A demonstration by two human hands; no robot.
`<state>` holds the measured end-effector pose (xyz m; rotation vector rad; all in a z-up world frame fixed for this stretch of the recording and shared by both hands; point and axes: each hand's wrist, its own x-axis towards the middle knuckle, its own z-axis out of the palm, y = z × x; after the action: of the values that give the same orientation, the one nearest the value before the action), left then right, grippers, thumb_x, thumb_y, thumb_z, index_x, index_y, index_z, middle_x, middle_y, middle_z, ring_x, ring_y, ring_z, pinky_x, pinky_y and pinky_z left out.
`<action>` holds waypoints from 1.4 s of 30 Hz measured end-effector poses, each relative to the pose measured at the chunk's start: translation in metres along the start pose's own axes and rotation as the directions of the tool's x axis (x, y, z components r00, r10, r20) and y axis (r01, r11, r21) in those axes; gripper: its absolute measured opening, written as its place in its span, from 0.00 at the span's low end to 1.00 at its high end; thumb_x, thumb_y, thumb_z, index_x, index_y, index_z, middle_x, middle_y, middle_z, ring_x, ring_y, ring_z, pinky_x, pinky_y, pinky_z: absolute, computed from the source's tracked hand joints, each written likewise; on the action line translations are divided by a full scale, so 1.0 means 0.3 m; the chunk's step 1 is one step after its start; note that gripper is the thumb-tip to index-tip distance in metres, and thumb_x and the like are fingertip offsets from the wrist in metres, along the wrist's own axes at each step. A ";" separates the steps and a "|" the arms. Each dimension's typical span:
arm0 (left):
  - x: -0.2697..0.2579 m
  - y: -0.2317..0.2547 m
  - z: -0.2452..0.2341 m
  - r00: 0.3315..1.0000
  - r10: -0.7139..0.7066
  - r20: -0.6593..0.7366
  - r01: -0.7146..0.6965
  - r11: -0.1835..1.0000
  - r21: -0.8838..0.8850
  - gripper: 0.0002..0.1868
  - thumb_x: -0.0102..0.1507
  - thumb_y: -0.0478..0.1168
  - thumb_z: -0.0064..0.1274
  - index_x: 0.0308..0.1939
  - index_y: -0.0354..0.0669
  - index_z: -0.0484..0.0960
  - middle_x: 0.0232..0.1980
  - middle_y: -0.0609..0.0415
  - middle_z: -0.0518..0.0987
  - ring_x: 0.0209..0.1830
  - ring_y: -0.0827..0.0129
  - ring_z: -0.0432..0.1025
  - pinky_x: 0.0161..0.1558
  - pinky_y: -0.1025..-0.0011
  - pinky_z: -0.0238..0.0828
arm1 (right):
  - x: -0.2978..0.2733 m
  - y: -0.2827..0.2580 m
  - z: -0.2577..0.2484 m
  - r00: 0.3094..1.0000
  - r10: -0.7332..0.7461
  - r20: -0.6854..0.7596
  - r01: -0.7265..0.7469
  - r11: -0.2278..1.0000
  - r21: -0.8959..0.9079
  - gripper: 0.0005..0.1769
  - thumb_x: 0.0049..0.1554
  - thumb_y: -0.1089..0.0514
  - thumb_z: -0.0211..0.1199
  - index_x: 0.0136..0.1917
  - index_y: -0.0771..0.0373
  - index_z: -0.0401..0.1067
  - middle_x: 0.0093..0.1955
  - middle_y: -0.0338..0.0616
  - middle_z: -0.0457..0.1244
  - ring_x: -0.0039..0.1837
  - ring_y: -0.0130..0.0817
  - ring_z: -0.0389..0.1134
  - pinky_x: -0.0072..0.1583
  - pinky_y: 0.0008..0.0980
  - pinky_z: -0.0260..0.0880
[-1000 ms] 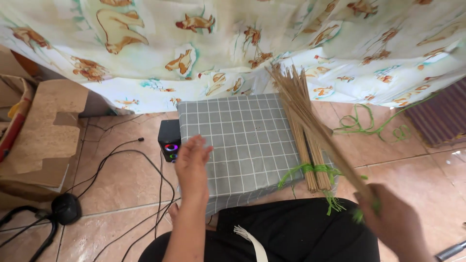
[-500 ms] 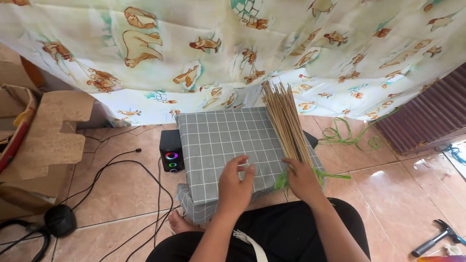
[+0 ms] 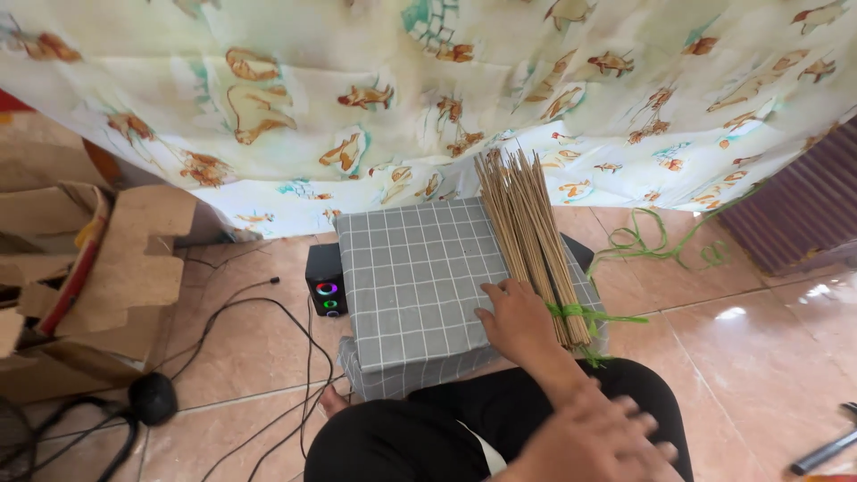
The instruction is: Bundling and tying thin wooden sticks together using green plastic string while sitting on the floor.
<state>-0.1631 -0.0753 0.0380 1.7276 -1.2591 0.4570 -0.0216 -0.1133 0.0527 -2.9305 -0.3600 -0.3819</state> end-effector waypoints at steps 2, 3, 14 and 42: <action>0.083 -0.002 -0.107 0.999 0.013 0.032 -0.014 0.999 0.033 0.20 0.73 0.36 0.46 0.69 0.38 0.77 0.70 0.37 0.77 0.75 0.40 0.69 0.74 0.45 0.58 | 0.017 0.050 0.006 0.999 0.042 -0.015 -0.042 0.999 0.010 0.24 0.55 0.46 0.62 0.63 0.54 0.73 0.55 0.46 0.65 0.58 0.50 0.66 0.58 0.47 0.69; 0.124 0.003 -0.133 0.994 -0.108 -0.007 0.108 0.980 0.167 0.22 0.69 0.41 0.46 0.64 0.35 0.79 0.68 0.35 0.75 0.73 0.36 0.63 0.67 0.36 0.51 | 0.007 0.075 0.020 0.997 0.068 0.041 -0.069 0.997 0.031 0.25 0.55 0.44 0.63 0.63 0.52 0.72 0.56 0.46 0.65 0.59 0.50 0.66 0.59 0.48 0.68; -0.069 -0.066 -0.362 0.776 -0.610 -0.159 0.554 0.540 0.634 0.19 0.60 0.38 0.51 0.54 0.35 0.80 0.59 0.41 0.79 0.60 0.46 0.70 0.61 0.51 0.62 | -0.294 0.174 -0.087 0.990 0.080 0.115 -0.104 0.970 0.219 0.14 0.58 0.51 0.56 0.55 0.53 0.75 0.51 0.38 0.70 0.50 0.46 0.72 0.48 0.43 0.73; -0.394 -0.173 -0.459 0.196 -0.966 -0.168 0.368 -0.087 0.926 0.45 0.66 0.64 0.40 0.66 0.21 0.66 0.68 0.25 0.67 0.53 0.45 0.76 0.58 0.37 0.62 | -0.302 0.164 0.262 0.657 -0.058 0.752 0.168 0.983 -0.071 0.35 0.68 0.34 0.42 0.62 0.65 0.72 0.65 0.54 0.65 0.62 0.56 0.67 0.65 0.56 0.59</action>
<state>-0.1363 0.1072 -0.0020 3.3575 0.1019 -0.3763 -0.0759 -0.1648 -0.0532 -3.0512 -0.6344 0.8830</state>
